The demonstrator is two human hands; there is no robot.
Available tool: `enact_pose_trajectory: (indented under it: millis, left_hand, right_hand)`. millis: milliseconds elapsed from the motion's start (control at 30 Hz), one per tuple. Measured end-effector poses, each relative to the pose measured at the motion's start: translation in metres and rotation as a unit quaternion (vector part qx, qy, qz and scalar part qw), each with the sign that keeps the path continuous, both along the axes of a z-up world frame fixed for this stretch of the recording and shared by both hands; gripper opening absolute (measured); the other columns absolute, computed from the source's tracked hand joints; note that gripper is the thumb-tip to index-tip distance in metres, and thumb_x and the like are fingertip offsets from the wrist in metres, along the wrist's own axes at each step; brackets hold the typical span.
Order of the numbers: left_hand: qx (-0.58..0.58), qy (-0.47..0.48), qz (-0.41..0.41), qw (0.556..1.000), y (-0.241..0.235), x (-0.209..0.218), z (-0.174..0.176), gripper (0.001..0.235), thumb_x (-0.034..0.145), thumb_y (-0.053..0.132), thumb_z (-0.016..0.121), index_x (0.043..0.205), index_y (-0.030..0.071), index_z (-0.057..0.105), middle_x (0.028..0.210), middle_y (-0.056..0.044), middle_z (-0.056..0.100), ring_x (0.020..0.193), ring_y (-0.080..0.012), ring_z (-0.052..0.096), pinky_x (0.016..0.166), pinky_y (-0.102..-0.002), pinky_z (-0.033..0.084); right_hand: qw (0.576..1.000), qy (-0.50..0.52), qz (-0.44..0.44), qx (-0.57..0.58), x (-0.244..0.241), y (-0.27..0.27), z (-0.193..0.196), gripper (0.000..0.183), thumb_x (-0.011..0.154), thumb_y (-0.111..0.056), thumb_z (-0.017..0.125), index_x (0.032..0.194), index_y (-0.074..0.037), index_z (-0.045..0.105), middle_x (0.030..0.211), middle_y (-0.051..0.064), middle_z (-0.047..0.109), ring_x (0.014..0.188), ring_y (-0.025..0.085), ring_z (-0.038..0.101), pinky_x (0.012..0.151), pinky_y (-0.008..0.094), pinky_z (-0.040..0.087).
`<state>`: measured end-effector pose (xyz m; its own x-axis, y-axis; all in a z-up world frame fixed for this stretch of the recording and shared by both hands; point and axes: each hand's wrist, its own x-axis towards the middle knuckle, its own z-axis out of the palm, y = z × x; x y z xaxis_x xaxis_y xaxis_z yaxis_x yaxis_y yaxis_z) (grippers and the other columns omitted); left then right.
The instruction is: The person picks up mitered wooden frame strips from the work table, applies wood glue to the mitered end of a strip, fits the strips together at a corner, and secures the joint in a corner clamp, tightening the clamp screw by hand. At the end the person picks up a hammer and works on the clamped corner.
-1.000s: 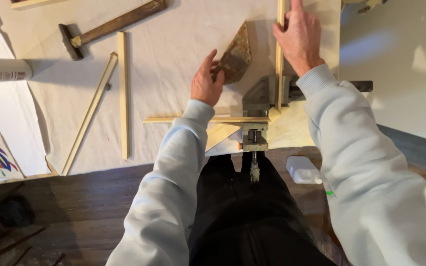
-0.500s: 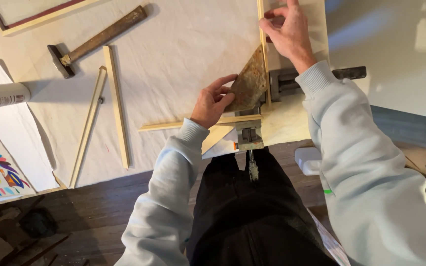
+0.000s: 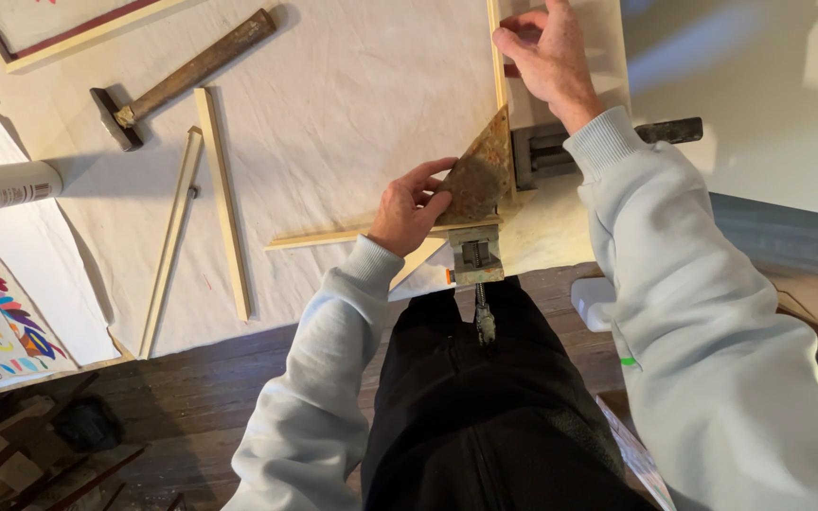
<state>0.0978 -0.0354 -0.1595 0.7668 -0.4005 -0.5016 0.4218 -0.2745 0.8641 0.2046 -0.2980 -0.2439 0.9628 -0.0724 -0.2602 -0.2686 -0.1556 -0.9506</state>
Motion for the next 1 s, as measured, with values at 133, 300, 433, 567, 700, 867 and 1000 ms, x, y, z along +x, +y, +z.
enact_pose_trajectory:
  millis: [133,300,433,567,700,867,1000]
  left_hand:
    - [0.013,-0.009,0.002,1.0,-0.003,-0.005,0.009,0.048,0.092,0.003,0.061,0.139,0.007,0.062,0.098,-0.009,0.076,0.081,-0.0116,0.071,0.073,-0.028,0.06]
    - [0.039,-0.002,0.024,0.999,-0.007,-0.01,0.016,0.045,0.092,0.005,0.061,0.137,0.007,0.063,0.096,-0.008,0.075,0.078,-0.0117,0.07,0.07,-0.028,0.06]
    - [0.034,-0.001,0.021,0.999,-0.009,-0.012,0.012,0.044,0.093,0.005,0.061,0.136,0.007,0.064,0.094,-0.008,0.073,0.078,-0.0117,0.07,0.069,-0.028,0.06]
    - [0.041,-0.006,0.02,0.999,-0.01,-0.009,0.004,0.045,0.092,0.006,0.062,0.137,0.008,0.064,0.095,-0.008,0.073,0.078,-0.0124,0.07,0.069,-0.029,0.06]
    - [0.057,-0.015,0.002,0.998,-0.009,-0.012,-0.016,0.045,0.092,0.006,0.063,0.137,0.008,0.063,0.098,-0.008,0.074,0.082,-0.0131,0.072,0.074,-0.029,0.061]
    - [0.051,0.002,0.008,0.999,-0.009,-0.012,-0.022,0.047,0.091,0.007,0.063,0.138,0.007,0.062,0.099,-0.009,0.074,0.08,-0.0139,0.071,0.073,-0.03,0.06]
    - [0.037,-0.004,0.015,0.999,-0.006,-0.011,-0.025,0.046,0.091,0.007,0.065,0.137,0.006,0.062,0.103,-0.009,0.076,0.083,-0.012,0.071,0.075,-0.029,0.06]
  right_hand:
    - [1.0,0.01,-0.015,0.006,0.0,0.004,0.007,0.041,0.1,-0.014,0.075,0.129,0.002,0.052,0.112,0.008,0.074,0.097,0.016,0.075,0.077,0.033,0.065]
    - [0.998,-0.032,-0.016,-0.047,0.001,0.004,0.008,0.033,0.098,-0.017,0.075,0.119,0.005,0.061,0.105,0.009,0.075,0.09,0.015,0.075,0.072,0.032,0.064]
    - [1.0,-0.005,-0.017,-0.015,-0.002,0.004,0.005,0.03,0.101,-0.018,0.076,0.114,0.005,0.064,0.103,0.01,0.075,0.091,0.015,0.076,0.073,0.031,0.069]
    - [0.999,-0.01,-0.023,-0.02,0.001,0.005,0.009,0.026,0.099,-0.017,0.075,0.111,0.006,0.069,0.101,0.01,0.076,0.089,0.016,0.077,0.073,0.031,0.067]
    - [0.999,-0.028,-0.005,-0.018,-0.001,0.004,0.01,0.023,0.101,-0.015,0.071,0.112,0.005,0.068,0.102,0.01,0.076,0.09,0.016,0.078,0.073,0.032,0.065]
    - [0.987,-0.088,0.018,-0.135,-0.016,0.001,0.032,0.025,0.105,-0.016,0.075,0.118,0.004,0.066,0.105,0.012,0.073,0.085,0.016,0.074,0.076,0.033,0.062]
    - [0.911,-0.174,0.3,-0.224,-0.035,0.013,0.133,0.042,0.092,-0.01,0.08,0.13,-0.009,0.063,0.123,0.01,0.067,0.098,0.025,0.066,0.094,0.041,0.056]
